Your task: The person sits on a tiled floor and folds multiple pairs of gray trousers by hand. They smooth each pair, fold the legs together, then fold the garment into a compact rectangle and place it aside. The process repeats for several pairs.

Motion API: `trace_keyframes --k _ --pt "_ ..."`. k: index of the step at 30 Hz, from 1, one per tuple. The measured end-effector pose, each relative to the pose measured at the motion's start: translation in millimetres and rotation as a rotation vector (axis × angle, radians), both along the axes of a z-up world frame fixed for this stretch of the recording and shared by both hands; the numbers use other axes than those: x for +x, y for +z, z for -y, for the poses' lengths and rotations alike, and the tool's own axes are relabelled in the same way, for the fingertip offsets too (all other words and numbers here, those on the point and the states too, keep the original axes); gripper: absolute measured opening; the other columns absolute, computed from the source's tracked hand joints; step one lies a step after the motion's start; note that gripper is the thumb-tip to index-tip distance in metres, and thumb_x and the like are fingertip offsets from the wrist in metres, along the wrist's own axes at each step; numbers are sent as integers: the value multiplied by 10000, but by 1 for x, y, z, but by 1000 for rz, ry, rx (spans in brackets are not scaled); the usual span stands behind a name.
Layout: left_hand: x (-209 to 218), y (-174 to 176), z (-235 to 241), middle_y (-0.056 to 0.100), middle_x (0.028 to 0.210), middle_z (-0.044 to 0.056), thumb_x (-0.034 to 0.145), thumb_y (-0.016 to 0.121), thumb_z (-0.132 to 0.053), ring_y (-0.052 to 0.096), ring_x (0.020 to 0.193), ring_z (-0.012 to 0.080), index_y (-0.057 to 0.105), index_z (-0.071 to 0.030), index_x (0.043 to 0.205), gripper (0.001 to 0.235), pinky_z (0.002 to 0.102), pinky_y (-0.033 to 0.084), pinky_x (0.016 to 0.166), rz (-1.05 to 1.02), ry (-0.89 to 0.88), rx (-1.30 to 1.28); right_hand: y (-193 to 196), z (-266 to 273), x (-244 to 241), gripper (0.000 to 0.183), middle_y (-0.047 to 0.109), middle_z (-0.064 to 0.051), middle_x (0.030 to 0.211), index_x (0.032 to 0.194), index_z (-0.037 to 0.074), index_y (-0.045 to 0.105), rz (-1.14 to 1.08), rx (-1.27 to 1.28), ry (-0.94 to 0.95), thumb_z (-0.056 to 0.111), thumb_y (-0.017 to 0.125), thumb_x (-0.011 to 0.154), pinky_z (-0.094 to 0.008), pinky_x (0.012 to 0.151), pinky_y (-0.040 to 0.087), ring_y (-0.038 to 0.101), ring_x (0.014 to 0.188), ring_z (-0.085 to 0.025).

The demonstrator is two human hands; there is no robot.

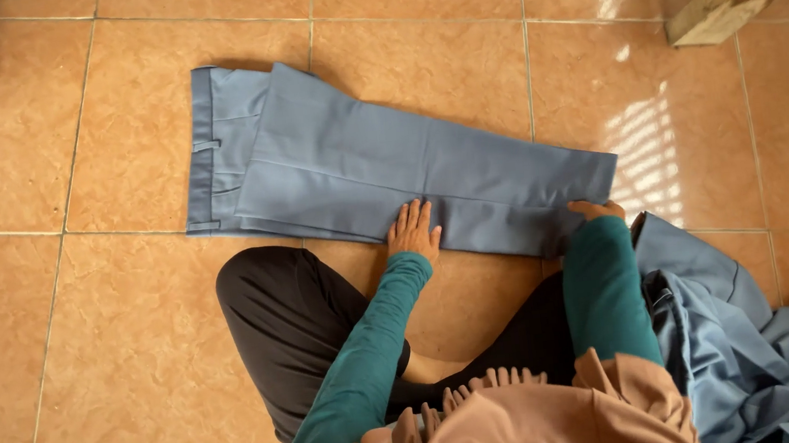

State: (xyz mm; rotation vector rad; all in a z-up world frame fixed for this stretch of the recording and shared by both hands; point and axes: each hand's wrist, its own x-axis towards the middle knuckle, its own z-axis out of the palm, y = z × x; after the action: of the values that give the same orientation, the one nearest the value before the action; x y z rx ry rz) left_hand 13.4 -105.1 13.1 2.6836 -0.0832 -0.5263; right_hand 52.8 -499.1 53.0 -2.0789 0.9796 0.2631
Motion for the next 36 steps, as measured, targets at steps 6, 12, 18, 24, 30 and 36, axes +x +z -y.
trace_keyframes --k 6,12,18,24,30,36 --pt "8 26 54 304 1653 76 1039 270 -636 335 1516 295 128 -346 1635 678 543 396 1142 -26 84 -212 -9 83 -9 736 541 -60 1475 1539 278 445 710 603 46 262 825 909 -531 1150 398 517 1352 -337" --pt "-7 40 167 390 1617 141 986 452 -466 372 1486 311 342 -114 1578 697 403 247 1240 -9 -50 -791 236 30 -31 578 734 21 1145 1344 175 651 784 509 -175 347 771 805 -259 949 627 720 1009 -140" --pt "-8 72 200 534 1513 139 914 316 -650 523 1356 370 400 -205 1566 794 443 390 1142 -339 -126 -710 299 -31 -11 486 729 -3 962 1219 140 705 811 568 -197 136 806 744 -273 779 650 708 831 -155" --pt "76 -100 142 542 1494 148 1028 488 -675 536 1349 388 476 -292 1526 628 584 432 1100 -676 517 -1232 119 -92 65 850 546 -321 1309 1481 10 494 814 385 230 101 1003 806 -581 950 554 558 1201 -435" --pt "59 59 -49 360 1622 217 841 359 -938 310 1523 334 318 -64 1602 1159 485 228 1283 -503 954 -930 146 -247 20 714 617 -170 989 1514 138 476 238 610 535 239 828 902 -403 436 641 669 725 -265" --pt "84 -108 -44 648 1378 93 915 689 -482 622 1279 275 529 -268 1472 617 411 520 1075 -101 581 -400 37 -178 34 361 742 -81 913 1280 265 699 228 289 277 304 764 927 -350 512 690 737 668 -237"
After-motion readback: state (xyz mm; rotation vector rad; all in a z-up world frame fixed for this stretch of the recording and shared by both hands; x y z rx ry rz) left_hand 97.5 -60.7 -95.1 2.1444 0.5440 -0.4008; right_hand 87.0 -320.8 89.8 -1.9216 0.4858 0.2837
